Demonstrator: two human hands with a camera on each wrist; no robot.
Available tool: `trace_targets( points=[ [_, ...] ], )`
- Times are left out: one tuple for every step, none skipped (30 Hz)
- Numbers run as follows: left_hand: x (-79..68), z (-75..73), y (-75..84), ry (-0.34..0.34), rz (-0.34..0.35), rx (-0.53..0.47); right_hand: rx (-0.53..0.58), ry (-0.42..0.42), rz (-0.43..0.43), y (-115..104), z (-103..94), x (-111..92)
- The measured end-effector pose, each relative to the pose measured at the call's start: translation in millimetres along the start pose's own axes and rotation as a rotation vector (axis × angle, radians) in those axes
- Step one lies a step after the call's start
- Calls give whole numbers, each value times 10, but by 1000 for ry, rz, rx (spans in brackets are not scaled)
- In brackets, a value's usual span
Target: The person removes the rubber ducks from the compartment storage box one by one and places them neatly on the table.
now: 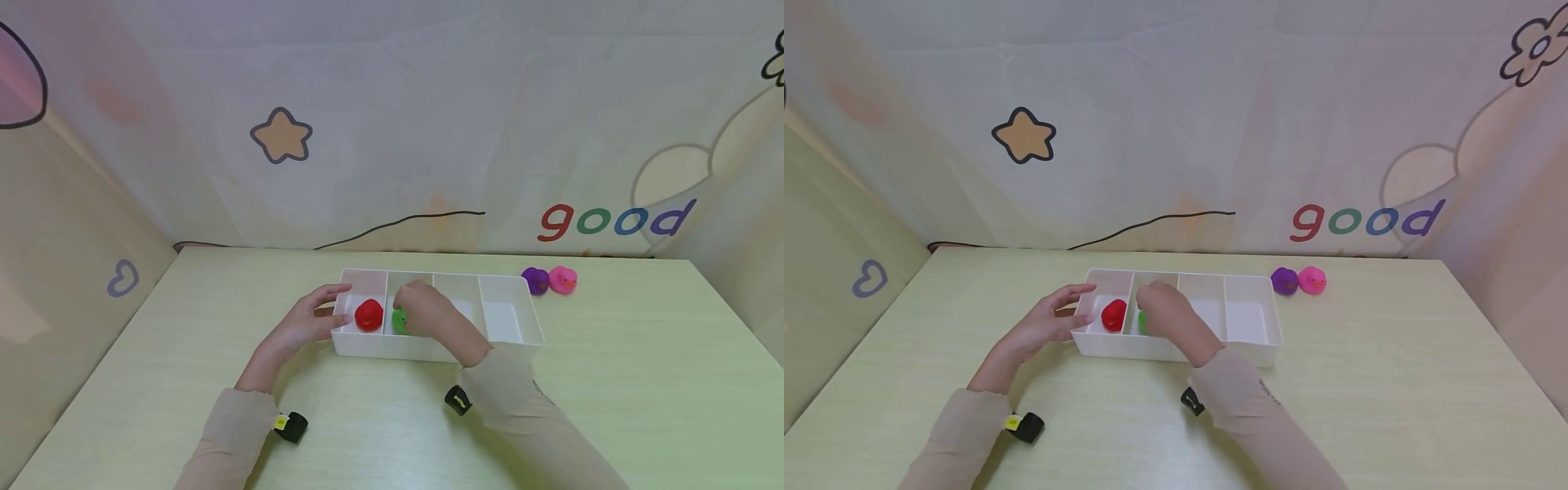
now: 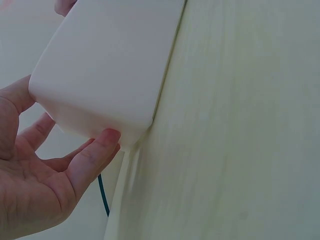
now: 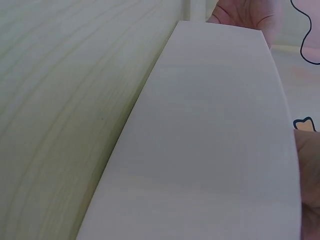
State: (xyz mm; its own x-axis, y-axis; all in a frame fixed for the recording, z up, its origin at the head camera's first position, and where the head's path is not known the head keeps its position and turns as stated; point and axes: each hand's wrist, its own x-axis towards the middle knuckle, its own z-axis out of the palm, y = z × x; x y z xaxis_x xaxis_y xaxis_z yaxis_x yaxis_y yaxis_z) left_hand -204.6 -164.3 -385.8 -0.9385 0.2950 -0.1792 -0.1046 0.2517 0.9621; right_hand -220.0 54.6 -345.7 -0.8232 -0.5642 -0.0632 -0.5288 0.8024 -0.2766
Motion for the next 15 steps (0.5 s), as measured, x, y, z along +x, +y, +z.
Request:
trace_targets(
  points=[
    [0, -1, -2, -3, 2, -1, 5, 1, 1, -2, -1, -4],
    [1, 0, -3, -1, 0, -5, 9, 2, 0, -3, -4, -8],
    [0, 2, -3, 1, -1, -8, 16, 5, -1, -3, -6, -14],
    [0, 4, -2, 0, 0, -11, 24, 11, -5, -3, -9, -19],
    [-4, 6, 2, 0, -1, -14, 34, 17, -9, -2, -10, -26],
    [-7, 9, 6, -1, -2, -16, 52, 21, -7, 0, -13, -34],
    [-8, 12, 9, 1, -3, -20, 74, 31, -8, 4, -15, -42],
    [-9, 14, 11, 1, -2, -21, 92, 41, -10, 9, -19, -51],
    [-10, 16, 15, 1, -1, -20, 110, 54, -13, 13, -22, -61],
    [-10, 15, 14, 0, 0, -16, 127, 65, -15, 15, -26, -72],
    [-10, 15, 13, -1, 2, -14, 143, 79, -20, 19, -30, -84],
    [-9, 14, 12, -1, 3, -11, 156, 95, -26, 25, -33, -95],
    [-7, 14, 10, -1, 4, -8, 161, 113, -39, 32, -38, -109],
    [-6, 14, 10, -3, 6, -5, 163, 125, -49, 38, -45, -121],
    [-4, 14, 9, -3, 5, -3, 162, 142, -63, 49, -48, -130]
  ],
)
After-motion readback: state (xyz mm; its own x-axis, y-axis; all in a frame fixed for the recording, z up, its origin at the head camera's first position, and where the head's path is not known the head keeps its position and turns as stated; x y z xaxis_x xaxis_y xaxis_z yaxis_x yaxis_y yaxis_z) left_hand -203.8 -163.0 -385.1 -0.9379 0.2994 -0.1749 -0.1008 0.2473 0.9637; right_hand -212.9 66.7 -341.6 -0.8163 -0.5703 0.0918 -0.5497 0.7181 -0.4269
